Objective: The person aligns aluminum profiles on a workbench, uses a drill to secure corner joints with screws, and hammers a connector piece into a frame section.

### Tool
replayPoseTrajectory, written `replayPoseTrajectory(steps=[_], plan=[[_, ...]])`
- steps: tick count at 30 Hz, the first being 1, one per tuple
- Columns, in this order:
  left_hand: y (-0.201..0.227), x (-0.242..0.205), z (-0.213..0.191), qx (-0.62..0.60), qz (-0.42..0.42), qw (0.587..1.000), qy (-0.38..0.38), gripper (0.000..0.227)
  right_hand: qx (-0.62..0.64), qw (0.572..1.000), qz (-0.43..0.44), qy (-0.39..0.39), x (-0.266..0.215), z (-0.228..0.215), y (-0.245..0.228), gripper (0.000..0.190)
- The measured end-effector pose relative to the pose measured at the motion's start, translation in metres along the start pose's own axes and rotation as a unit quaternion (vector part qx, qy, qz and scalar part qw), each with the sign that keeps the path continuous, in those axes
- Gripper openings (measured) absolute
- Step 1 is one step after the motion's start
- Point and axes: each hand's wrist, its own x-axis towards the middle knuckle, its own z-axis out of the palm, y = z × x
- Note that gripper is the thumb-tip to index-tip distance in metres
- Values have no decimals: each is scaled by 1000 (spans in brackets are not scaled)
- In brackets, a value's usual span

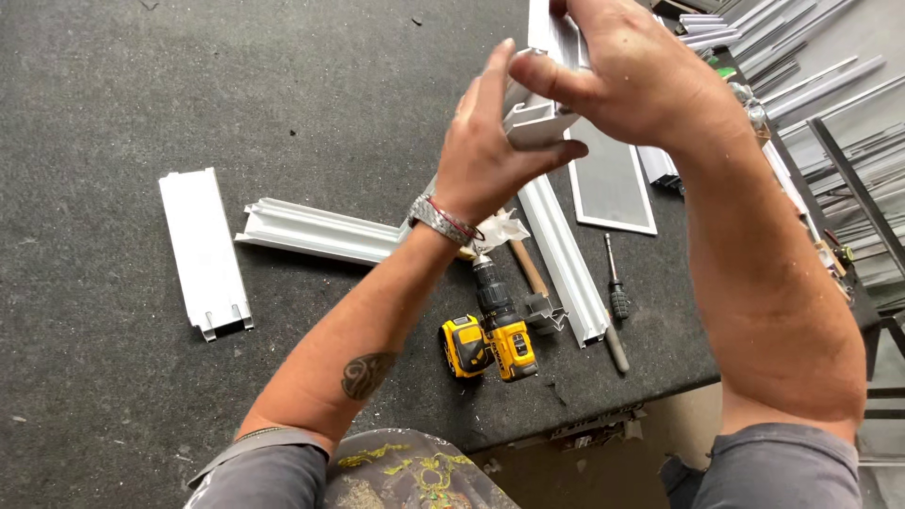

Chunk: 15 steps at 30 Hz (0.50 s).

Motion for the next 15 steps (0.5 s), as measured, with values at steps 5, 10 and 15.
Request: replayPoseTrajectory(steps=[5,10,15], plan=[[3,17,-6,-39,-9,999,1,94,-22,999,14,25,8,6,-1,53],[7,30,-6,-28,-55,998,10,95,-42,993,107,9,12,9,-2,77],[1,33,-2,-22,11,998,50,70,-74,996,41,36,15,17,17,73]])
